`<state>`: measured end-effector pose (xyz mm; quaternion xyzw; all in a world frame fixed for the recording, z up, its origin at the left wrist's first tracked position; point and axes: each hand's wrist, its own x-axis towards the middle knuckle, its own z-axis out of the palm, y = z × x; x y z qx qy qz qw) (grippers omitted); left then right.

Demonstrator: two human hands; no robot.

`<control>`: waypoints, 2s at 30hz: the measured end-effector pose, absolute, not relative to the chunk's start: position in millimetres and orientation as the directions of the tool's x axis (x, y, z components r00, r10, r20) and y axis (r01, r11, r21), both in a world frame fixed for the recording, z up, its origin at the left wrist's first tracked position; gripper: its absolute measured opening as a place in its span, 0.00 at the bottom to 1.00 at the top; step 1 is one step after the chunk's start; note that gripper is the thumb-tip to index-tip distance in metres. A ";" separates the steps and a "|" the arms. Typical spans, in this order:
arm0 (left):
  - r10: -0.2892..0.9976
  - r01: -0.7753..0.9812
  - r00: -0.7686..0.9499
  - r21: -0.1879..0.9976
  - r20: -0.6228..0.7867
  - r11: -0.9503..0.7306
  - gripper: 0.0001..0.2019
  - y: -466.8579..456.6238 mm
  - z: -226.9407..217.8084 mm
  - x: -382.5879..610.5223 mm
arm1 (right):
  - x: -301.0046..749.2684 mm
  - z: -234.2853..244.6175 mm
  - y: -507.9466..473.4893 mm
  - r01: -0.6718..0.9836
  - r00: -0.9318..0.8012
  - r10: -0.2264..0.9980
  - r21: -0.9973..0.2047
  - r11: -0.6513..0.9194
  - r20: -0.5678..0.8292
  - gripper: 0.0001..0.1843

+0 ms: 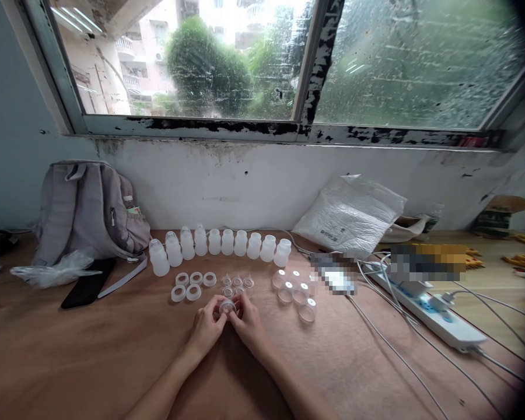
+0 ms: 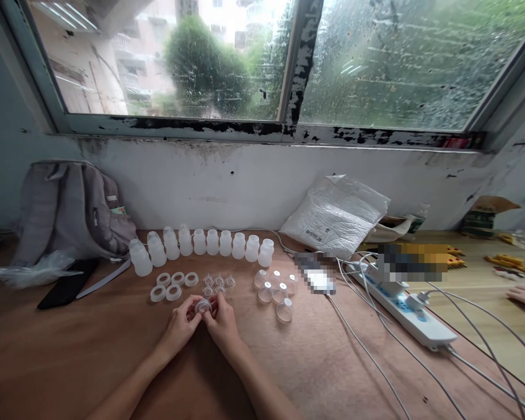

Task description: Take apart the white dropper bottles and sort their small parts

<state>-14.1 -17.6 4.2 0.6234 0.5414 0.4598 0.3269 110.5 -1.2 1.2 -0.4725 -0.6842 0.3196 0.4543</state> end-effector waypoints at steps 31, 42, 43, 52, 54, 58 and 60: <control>0.889 0.630 0.195 0.642 0.414 -0.437 0.11 -31.8 8.9 -15.5 | 109.8 -2.8 1.1 0.250 -0.063 0.959 -0.926 0.282 0.275 0.06; 0.866 0.729 0.237 0.509 0.440 -0.458 0.12 -30.1 3.7 -15.9 | 111.5 -5.4 2.5 0.297 -0.058 0.959 -0.912 0.283 0.278 0.07; 0.880 0.732 0.210 0.528 0.425 -0.430 0.12 -29.8 3.5 -15.4 | 111.3 -5.6 1.6 0.329 -0.062 0.953 -0.895 0.301 0.298 0.07; 0.944 0.702 0.051 0.660 0.327 -0.267 0.08 -24.6 10.1 -19.2 | 109.6 6.4 -8.4 0.323 -0.166 0.908 -0.849 0.419 0.385 0.05; 0.947 0.683 0.063 0.678 0.316 -0.272 0.08 -24.6 10.7 -20.4 | 109.6 7.0 -9.3 0.317 -0.149 0.913 -0.856 0.407 0.379 0.03; 0.946 0.641 0.069 0.713 0.315 -0.284 0.08 -25.4 10.7 -19.3 | 110.5 5.8 -9.7 0.304 -0.103 0.918 -0.867 0.395 0.382 0.02; 0.950 0.591 0.044 0.759 0.310 -0.275 0.09 -25.1 11.0 -18.4 | 111.4 7.2 -9.4 0.211 -0.143 0.930 -0.908 0.362 0.337 0.04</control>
